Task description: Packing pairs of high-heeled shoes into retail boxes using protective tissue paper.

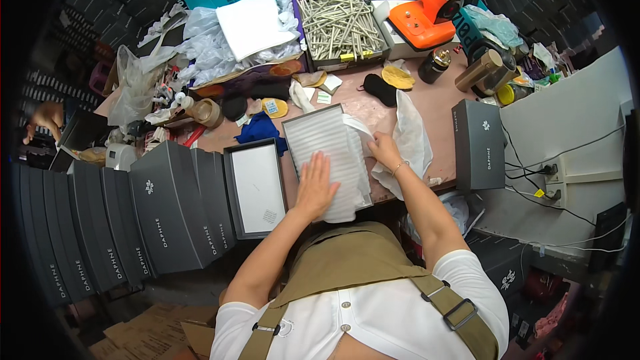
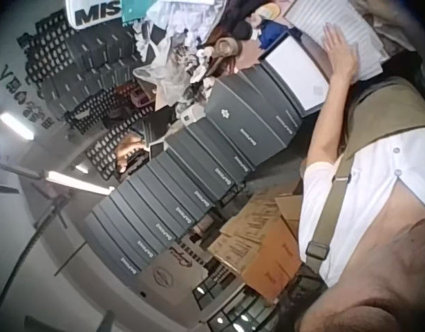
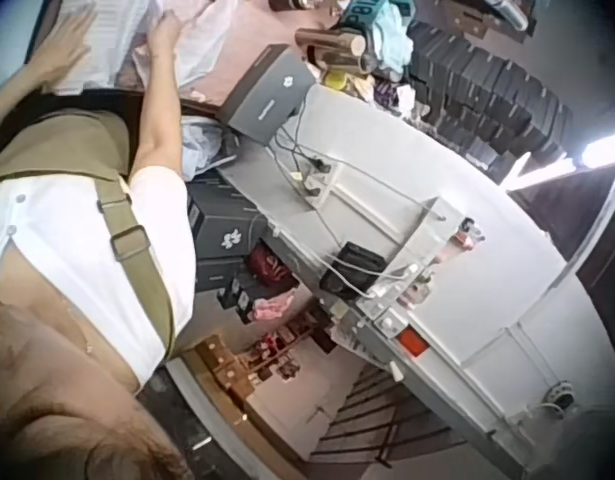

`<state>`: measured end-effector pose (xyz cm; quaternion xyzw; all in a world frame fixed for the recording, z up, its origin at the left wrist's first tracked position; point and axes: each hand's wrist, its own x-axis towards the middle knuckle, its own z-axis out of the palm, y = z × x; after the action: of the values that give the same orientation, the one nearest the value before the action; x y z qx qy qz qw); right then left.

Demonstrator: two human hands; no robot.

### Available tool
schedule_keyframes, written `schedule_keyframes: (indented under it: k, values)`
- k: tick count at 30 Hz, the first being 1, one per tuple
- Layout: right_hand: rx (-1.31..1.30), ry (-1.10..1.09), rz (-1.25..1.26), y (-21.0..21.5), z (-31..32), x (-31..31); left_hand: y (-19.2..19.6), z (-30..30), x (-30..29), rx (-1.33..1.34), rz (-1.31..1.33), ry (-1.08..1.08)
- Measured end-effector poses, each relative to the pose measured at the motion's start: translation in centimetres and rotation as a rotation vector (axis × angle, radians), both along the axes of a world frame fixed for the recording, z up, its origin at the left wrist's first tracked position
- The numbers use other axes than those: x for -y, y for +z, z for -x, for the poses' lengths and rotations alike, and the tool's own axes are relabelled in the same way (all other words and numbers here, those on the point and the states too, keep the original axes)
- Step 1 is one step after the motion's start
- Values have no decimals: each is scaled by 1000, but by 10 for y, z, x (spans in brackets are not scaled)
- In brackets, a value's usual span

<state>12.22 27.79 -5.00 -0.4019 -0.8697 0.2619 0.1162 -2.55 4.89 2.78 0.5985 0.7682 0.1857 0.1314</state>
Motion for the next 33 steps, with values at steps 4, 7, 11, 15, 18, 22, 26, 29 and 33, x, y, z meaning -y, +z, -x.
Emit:
schedule_keyframes:
  k: [4, 7, 11, 15, 18, 22, 26, 29, 33]
  values:
    - [-209, 45, 145, 92, 19, -40, -37, -10, -48, -185, 407, -98]
    - [-479, -23, 333, 143, 21, -81, -35, -18, -61, -239, 678, -96]
    - [-22, 306, 138, 164, -35, -76, -36, -12, -74, -279, 657, -48]
    - [849, 590, -244, 139, -89, 21, -40, -17, -78, -271, 533, -41]
    - [209, 327, -553, 59, -114, 23, -46, -2, -71, -98, 227, -41]
    - [72, 302, -360, 73, -116, 10, -28, 8, -56, 258, -271, 28]
    - [-54, -196, -55, 133, -140, -40, 32, -3, -60, 453, -363, 77]
    - [-288, -177, -163, 189, -136, -73, 65, -15, -82, 590, -435, 20]
    - [-460, 5, -170, 317, -84, -38, 86, -20, -93, 1374, -343, 118]
